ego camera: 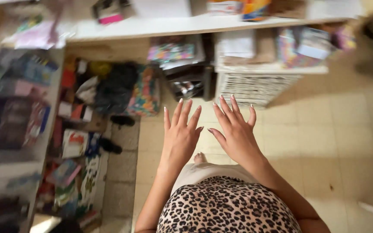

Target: The person is organizing shop supplies by reviewing a list, writing notes, stapling papers, and arranging rolls of wrapping paper on a counter.

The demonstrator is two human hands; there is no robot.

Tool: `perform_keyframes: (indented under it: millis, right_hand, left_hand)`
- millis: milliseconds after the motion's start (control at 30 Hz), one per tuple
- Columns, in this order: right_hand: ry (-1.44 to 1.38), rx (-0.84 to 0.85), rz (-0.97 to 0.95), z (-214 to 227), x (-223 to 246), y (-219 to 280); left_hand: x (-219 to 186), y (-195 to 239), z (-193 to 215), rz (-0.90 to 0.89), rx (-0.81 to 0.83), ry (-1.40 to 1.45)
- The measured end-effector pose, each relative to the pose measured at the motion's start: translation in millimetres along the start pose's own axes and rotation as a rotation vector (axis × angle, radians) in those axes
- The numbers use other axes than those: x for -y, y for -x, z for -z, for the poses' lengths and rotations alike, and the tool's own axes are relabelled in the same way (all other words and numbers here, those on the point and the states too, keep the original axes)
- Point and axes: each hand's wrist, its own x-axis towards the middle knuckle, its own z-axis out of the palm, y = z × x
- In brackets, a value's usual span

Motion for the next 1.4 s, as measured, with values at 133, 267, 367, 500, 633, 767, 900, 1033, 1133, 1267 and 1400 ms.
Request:
perform_keyframes:
  millis: [133,267,367,500,633,767,900,1033,1133,1267,1400]
  right_hand:
    - [-0.015,0.043,0.111,-36.2,41.2,-25.5]
    - [-0.109,-0.062,0.141,-63.0,78.9,-45.2]
    - [-0.143,-0.056,0.183,-77.5,100.1,-57.9]
    - [-0.157,0.004,0.273,-99.5,123.2,-80.4]
    - [-0.198,0.084,0.37,-121.8,144.8,-110.2]
    - [-0.204,0.131,0.454,-147.5,166.5,-149.5]
    - [-0.225,0.172,0.505,-170.0,185.5,-205.2]
    - [-0.227,0.151,0.53,-185.8,204.5,-264.0]
    - [-0.201,0.139,0.564,-205.1,215.8,-297.3]
    - [-0.211,0.169,0.609,-236.5,243.8,-329.2]
    - [-0.215,0.185,0.64,-261.6,289.1,-358.3]
  left_hand:
    - [47.3,30.9,11.9,0.121,-0.034,-0.042]
    - [89.2,59.7,19.5,0.224,-0.039,-0.089]
    - [110.4,76.4,25.1,0.296,-0.046,-0.091]
    - [131.7,89.8,31.3,0.411,-0.057,-0.088]
    - [156.0,95.7,32.6,0.507,-0.087,-0.09]
    - [191.6,88.1,38.3,0.568,-0.091,-0.133]
    - [242.1,64.1,42.8,0.593,-0.119,-0.153]
    - [293.1,30.9,49.6,0.566,-0.144,-0.19]
    - [323.7,14.7,54.3,0.552,-0.159,-0.238]
    - [360.0,15.0,64.6,0.596,-0.187,-0.221]
    - [412.2,27.7,80.6,0.626,-0.205,-0.183]
